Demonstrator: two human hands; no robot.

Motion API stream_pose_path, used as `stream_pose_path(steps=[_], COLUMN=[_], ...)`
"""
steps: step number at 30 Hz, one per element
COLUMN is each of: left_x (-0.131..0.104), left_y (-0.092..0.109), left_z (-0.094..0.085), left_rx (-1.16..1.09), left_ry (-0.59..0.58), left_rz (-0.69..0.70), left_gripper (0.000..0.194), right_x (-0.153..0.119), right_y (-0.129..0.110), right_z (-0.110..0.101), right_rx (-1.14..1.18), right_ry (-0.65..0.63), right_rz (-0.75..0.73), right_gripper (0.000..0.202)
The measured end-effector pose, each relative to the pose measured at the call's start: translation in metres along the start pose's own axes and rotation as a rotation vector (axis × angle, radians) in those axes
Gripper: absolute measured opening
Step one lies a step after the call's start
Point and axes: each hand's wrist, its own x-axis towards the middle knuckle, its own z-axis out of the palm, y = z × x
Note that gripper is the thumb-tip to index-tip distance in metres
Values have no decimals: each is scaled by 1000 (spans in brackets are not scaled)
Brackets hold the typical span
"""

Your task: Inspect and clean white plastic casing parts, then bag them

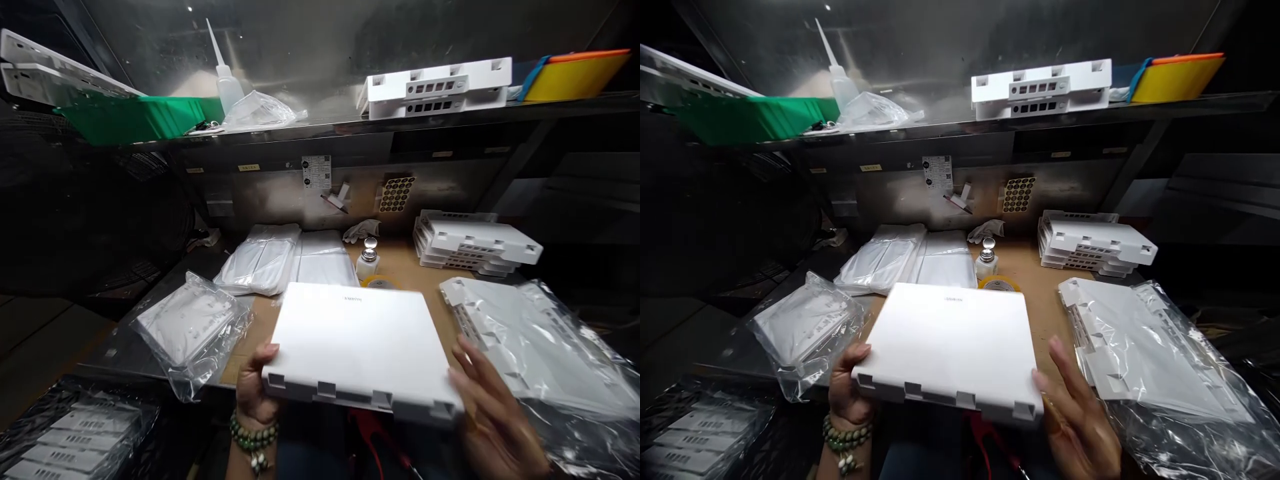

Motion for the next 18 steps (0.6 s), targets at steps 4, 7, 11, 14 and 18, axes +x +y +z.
stream_pose_path(steps=[4,7,11,14,18], left_x=[-5,-9,-11,-11,-10], left_y=[-4,-6,-7,-7,-6], left_z=[-8,-13,-23,-28,-31], left_rx=[-45,-49,-54,-52,-36], left_ry=[68,32,-36,-73,-49], left_rz=[134,172,234,258,263], left_gripper=[15,10,8,9,15], right_x=[-4,-12,-16,-12,-7], right_y=[7,3,-8,-16,-24], right_z=[-7,-15,-17,-14,-9], right_rx=[61,112,190,190,181], right_ry=[-48,-96,-199,-198,-136], right_rz=[437,624,560,535,524], right_gripper=[51,40,37,35,31])
